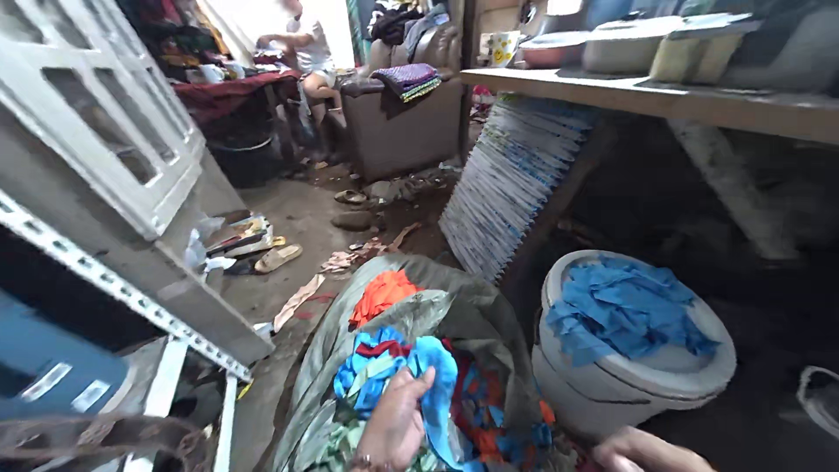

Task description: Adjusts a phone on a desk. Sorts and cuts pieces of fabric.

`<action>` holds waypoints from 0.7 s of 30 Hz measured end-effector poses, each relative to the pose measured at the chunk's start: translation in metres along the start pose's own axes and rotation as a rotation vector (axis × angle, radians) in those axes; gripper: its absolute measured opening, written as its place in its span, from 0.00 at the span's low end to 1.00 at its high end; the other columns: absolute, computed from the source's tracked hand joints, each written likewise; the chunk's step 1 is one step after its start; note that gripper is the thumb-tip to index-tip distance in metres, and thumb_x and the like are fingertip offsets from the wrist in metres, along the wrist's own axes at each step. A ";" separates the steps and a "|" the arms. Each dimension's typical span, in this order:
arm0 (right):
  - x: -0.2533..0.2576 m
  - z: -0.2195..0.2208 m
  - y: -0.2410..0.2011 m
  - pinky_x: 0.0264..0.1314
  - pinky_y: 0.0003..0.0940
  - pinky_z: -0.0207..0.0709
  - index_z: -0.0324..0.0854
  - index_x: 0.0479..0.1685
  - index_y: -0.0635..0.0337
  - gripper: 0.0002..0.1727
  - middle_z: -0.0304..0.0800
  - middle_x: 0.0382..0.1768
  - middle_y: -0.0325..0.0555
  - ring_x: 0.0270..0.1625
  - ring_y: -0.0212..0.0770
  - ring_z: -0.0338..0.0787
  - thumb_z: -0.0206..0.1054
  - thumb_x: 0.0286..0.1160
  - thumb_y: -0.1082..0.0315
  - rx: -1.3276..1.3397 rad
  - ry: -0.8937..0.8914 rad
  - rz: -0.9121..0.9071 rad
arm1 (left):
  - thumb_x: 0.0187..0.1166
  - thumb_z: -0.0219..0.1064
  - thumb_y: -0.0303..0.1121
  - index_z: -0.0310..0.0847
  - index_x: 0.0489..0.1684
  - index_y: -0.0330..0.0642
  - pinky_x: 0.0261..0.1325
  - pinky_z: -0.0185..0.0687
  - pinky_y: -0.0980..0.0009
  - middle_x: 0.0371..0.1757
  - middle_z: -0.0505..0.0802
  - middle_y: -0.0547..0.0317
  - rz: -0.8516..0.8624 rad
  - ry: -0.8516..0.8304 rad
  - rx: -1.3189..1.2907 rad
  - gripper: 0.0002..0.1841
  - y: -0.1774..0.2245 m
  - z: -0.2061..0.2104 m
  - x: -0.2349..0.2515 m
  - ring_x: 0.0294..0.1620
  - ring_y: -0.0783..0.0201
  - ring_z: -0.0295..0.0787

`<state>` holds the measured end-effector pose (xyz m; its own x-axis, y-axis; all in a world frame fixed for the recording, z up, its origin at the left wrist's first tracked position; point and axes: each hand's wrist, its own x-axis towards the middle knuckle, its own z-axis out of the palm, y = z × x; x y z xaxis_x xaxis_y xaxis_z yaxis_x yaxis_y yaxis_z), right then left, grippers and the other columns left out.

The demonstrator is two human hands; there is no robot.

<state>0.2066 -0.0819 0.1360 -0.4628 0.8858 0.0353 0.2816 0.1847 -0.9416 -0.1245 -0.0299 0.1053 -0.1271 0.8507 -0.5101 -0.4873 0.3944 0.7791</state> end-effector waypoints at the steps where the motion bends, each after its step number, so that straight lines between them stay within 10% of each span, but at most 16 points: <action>1: 0.020 0.007 -0.002 0.62 0.38 0.83 0.82 0.61 0.75 0.20 0.90 0.52 0.55 0.53 0.38 0.90 0.58 0.89 0.63 0.114 -0.022 0.074 | 0.87 0.54 0.21 0.69 0.64 0.34 0.49 0.92 0.61 0.44 0.92 0.50 0.021 -0.071 0.042 0.11 0.002 0.018 -0.011 0.43 0.61 0.94; 6: 0.096 0.030 0.009 0.50 0.32 0.84 0.82 0.60 0.57 0.23 0.91 0.41 0.35 0.43 0.31 0.89 0.54 0.90 0.48 0.672 -0.064 0.455 | 0.79 0.57 0.13 0.70 0.63 0.31 0.53 0.90 0.68 0.44 0.92 0.58 0.159 -0.249 0.182 0.16 -0.019 0.076 -0.038 0.45 0.69 0.92; 8: 0.108 0.033 0.011 0.41 0.32 0.84 0.81 0.56 0.61 0.13 0.89 0.37 0.40 0.36 0.34 0.88 0.64 0.85 0.61 0.773 0.035 0.477 | 0.74 0.58 0.11 0.70 0.62 0.29 0.55 0.89 0.69 0.45 0.92 0.59 0.229 -0.273 0.199 0.18 -0.035 0.080 -0.034 0.46 0.71 0.91; 14: 0.105 0.039 0.024 0.46 0.33 0.87 0.84 0.44 0.64 0.06 0.92 0.36 0.41 0.38 0.34 0.91 0.70 0.71 0.79 0.679 0.188 0.335 | 0.90 0.54 0.29 0.77 0.57 0.30 0.59 0.89 0.67 0.43 0.94 0.59 0.241 -0.184 0.129 0.11 -0.057 0.087 -0.025 0.46 0.72 0.92; 21: 0.106 0.047 0.033 0.53 0.32 0.89 0.80 0.58 0.69 0.19 0.92 0.45 0.43 0.46 0.33 0.93 0.73 0.66 0.77 0.568 0.326 0.065 | 0.82 0.58 0.17 0.82 0.54 0.28 0.57 0.90 0.71 0.42 0.95 0.60 0.316 -0.189 0.057 0.10 -0.068 0.091 -0.017 0.45 0.72 0.93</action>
<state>0.1278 -0.0022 0.0928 -0.1562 0.9876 -0.0117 -0.2281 -0.0476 -0.9725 -0.0109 -0.0398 0.0943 -0.0996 0.9806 -0.1686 -0.4001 0.1157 0.9091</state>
